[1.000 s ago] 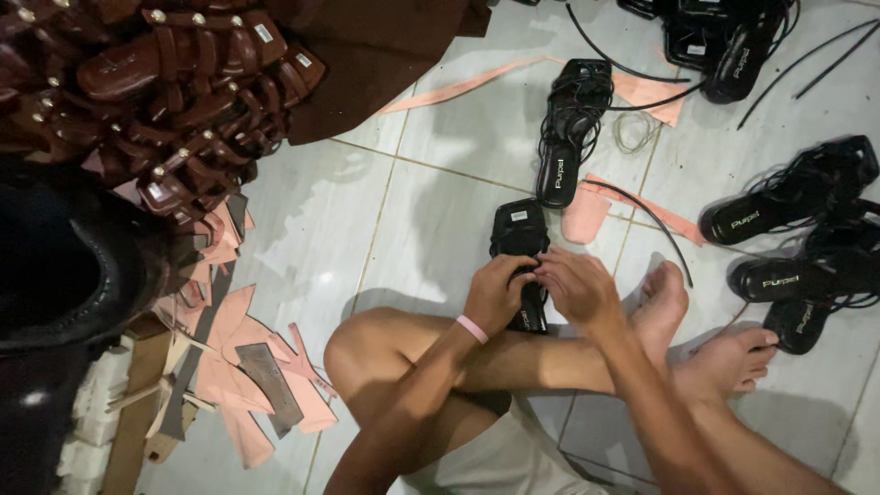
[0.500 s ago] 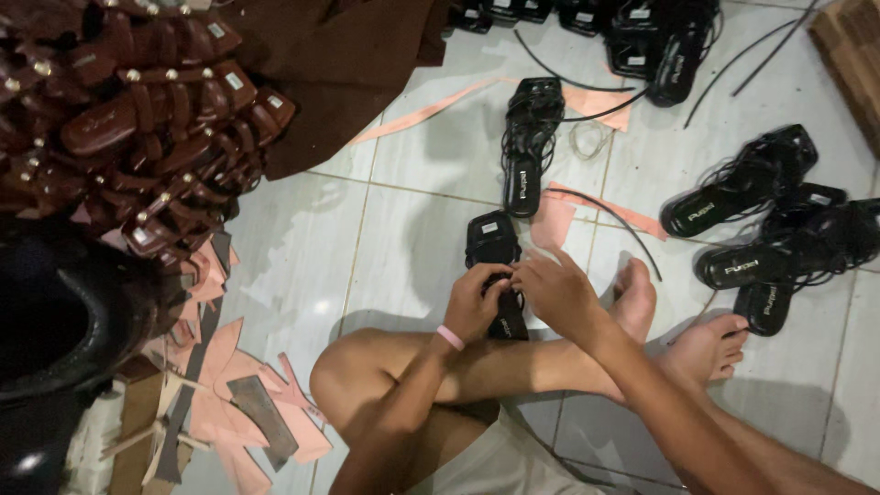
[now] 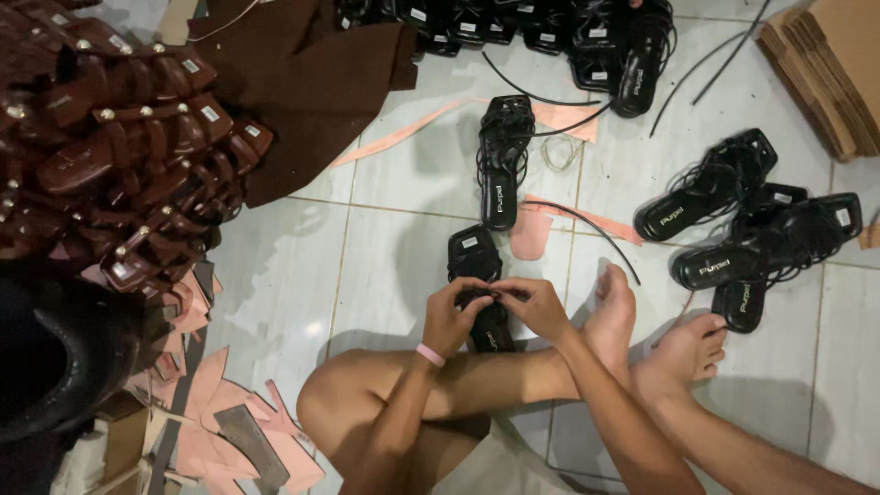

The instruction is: The person sits on the floor and assembles a black strappy sandal by threading a thin black strap through the eyelets on the upper part of the shoe. They pull the strap tight and arrange the laces.

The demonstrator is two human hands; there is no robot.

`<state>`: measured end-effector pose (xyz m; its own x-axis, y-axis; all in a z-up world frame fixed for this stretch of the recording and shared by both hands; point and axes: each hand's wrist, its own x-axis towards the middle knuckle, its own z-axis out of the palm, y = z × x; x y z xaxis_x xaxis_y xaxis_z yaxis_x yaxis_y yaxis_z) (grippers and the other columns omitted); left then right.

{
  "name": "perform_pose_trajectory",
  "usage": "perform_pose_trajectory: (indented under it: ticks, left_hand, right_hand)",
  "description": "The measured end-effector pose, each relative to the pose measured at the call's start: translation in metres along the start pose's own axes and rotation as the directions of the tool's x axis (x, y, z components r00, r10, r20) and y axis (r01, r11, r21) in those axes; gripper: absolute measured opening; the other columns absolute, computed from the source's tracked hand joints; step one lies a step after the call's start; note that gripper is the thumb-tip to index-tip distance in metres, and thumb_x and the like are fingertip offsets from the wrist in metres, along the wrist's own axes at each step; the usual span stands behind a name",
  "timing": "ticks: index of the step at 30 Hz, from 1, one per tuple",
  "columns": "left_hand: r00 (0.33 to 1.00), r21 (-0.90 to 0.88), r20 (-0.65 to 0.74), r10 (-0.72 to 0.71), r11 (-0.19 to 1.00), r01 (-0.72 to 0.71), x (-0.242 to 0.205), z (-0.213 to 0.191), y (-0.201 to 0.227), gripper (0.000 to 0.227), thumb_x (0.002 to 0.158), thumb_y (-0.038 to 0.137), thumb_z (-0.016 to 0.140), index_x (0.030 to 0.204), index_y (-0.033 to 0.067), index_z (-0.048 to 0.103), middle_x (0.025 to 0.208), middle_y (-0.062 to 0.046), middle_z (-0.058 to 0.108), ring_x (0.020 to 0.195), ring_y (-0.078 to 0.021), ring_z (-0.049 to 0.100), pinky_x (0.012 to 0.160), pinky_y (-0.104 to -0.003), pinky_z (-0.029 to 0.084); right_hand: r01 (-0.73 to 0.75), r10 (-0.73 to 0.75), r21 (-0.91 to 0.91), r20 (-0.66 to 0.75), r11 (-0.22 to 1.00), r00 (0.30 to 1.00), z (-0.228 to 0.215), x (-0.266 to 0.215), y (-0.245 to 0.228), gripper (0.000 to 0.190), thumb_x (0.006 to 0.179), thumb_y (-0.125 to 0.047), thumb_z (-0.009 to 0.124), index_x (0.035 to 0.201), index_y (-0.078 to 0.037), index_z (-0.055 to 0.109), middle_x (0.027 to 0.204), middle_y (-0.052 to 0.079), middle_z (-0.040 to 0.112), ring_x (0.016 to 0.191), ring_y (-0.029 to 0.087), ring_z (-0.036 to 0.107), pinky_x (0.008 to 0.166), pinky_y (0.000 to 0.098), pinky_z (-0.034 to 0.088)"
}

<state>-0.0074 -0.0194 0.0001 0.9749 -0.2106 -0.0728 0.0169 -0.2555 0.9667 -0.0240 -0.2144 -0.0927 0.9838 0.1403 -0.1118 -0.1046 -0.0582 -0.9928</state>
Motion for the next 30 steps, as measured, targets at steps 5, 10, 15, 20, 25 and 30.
perform_pose_trajectory:
  ticks: [5,10,15,20,25,30]
  left_hand:
    - [0.999,0.038,-0.023,0.025,0.999,-0.024,0.005,0.003,0.003,0.018,0.086,0.007,0.078,0.103,0.0019,0.073,0.094,-0.011,0.079,0.086,-0.0157,0.076,0.078,-0.029,0.058]
    - [1.000,0.065,-0.009,-0.024,0.998,0.024,0.002,0.003,0.008,0.019,0.086,0.009,0.078,0.102,0.0018,0.072,0.090,-0.012,0.078,0.079,-0.0156,0.074,0.072,-0.030,0.057]
    - [0.999,0.048,-0.031,0.018,0.999,-0.016,0.004,0.004,0.013,0.017,0.087,0.009,0.078,0.101,0.0018,0.071,0.088,-0.012,0.077,0.078,-0.0146,0.073,0.071,-0.030,0.057]
    - [0.999,0.126,-0.053,0.014,0.992,-0.007,0.002,0.002,0.008,0.018,0.085,0.010,0.080,0.099,0.0016,0.072,0.086,-0.012,0.076,0.074,-0.0158,0.070,0.068,-0.030,0.055]
    - [0.990,-0.206,0.031,-0.135,0.969,0.138,0.009,-0.005,-0.012,0.033,0.088,0.016,0.075,0.117,0.0080,0.064,0.087,-0.005,0.075,0.077,-0.0094,0.071,0.071,-0.024,0.057]
    - [0.966,-0.079,0.066,-0.252,0.963,0.257,0.024,-0.012,-0.038,0.020,0.091,0.016,0.079,0.100,-0.0015,0.079,0.081,-0.007,0.075,0.067,-0.0098,0.064,0.060,-0.026,0.051]
  right_hand:
    - [-0.046,0.052,0.080,-0.073,0.996,0.996,0.004,0.005,0.004,0.015,0.094,-0.001,0.067,0.106,0.003,0.075,0.093,0.006,0.077,0.085,0.009,0.070,0.074,0.0244,0.057]
    - [-0.082,0.086,0.136,-0.024,0.987,0.996,0.002,0.008,0.008,0.013,0.095,-0.002,0.066,0.104,0.002,0.075,0.092,0.004,0.075,0.084,0.008,0.069,0.074,0.0237,0.056]
    - [-0.062,0.069,0.117,-0.053,0.991,0.996,0.000,0.015,0.004,0.011,0.096,-0.004,0.067,0.102,0.002,0.075,0.092,0.003,0.074,0.083,0.009,0.068,0.074,0.0237,0.057]
    - [-0.192,0.194,0.096,-0.017,0.977,0.981,0.002,0.011,-0.013,0.014,0.099,-0.008,0.067,0.106,0.001,0.075,0.092,0.005,0.072,0.080,0.010,0.063,0.067,0.0254,0.050]
    - [-0.068,0.089,0.118,-0.189,0.991,0.978,0.008,-0.004,-0.042,0.025,0.096,-0.012,0.065,0.120,-0.006,0.068,0.110,0.004,0.074,0.097,0.011,0.071,0.083,0.0254,0.057]
    - [0.218,-0.317,-0.356,-0.246,0.908,0.916,0.011,-0.014,-0.068,0.027,0.092,-0.011,0.072,0.119,-0.003,0.072,0.116,0.012,0.075,0.104,0.017,0.069,0.089,0.0306,0.054]
